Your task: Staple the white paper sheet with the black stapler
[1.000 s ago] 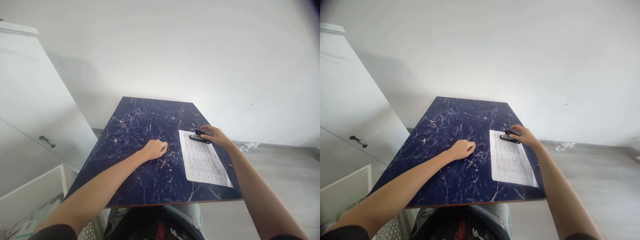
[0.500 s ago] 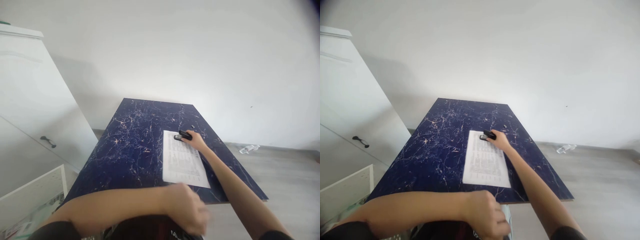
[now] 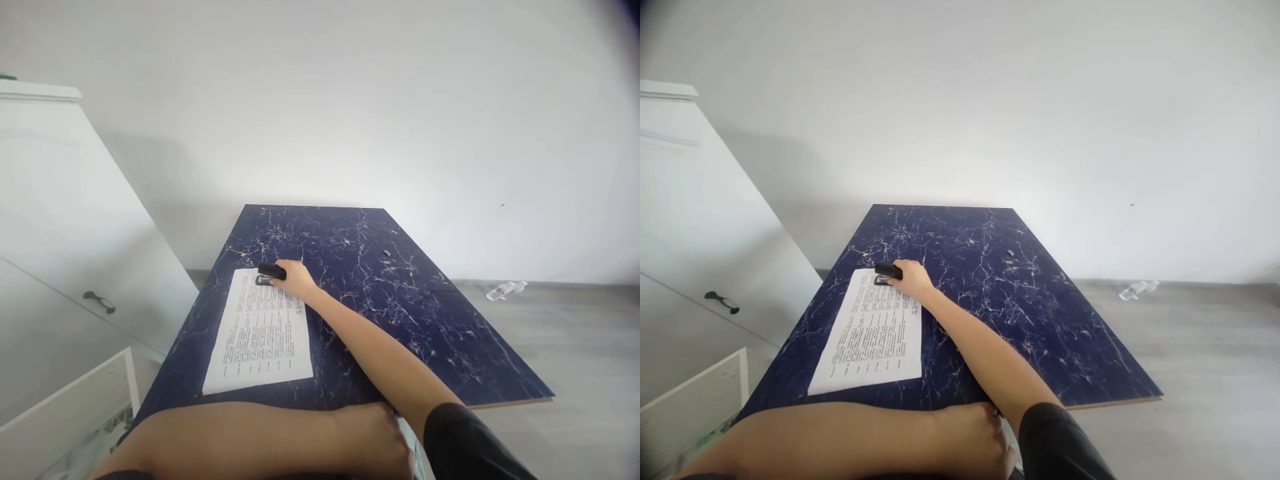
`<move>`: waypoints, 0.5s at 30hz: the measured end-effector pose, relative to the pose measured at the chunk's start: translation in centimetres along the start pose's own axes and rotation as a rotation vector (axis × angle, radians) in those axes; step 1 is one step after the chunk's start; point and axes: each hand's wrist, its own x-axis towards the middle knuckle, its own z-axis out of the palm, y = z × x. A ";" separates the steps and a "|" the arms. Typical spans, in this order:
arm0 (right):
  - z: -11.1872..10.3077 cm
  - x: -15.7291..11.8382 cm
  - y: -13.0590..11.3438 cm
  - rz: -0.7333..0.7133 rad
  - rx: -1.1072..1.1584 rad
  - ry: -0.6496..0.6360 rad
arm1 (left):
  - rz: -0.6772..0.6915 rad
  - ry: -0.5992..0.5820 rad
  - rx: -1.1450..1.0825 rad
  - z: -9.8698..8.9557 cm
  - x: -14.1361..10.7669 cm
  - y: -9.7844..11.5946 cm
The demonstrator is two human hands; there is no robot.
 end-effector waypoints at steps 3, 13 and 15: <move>-3.1 -1.1 2.6 -0.033 0.053 0.079 | -0.033 -0.047 -0.083 0.3 0.0 -0.2; -16.1 -10.3 22.7 0.698 -0.427 0.792 | -0.039 -0.048 -0.169 1.7 0.0 -0.5; -15.7 -10.3 23.5 0.671 -0.408 0.636 | -0.031 -0.048 -0.199 2.2 0.1 -0.4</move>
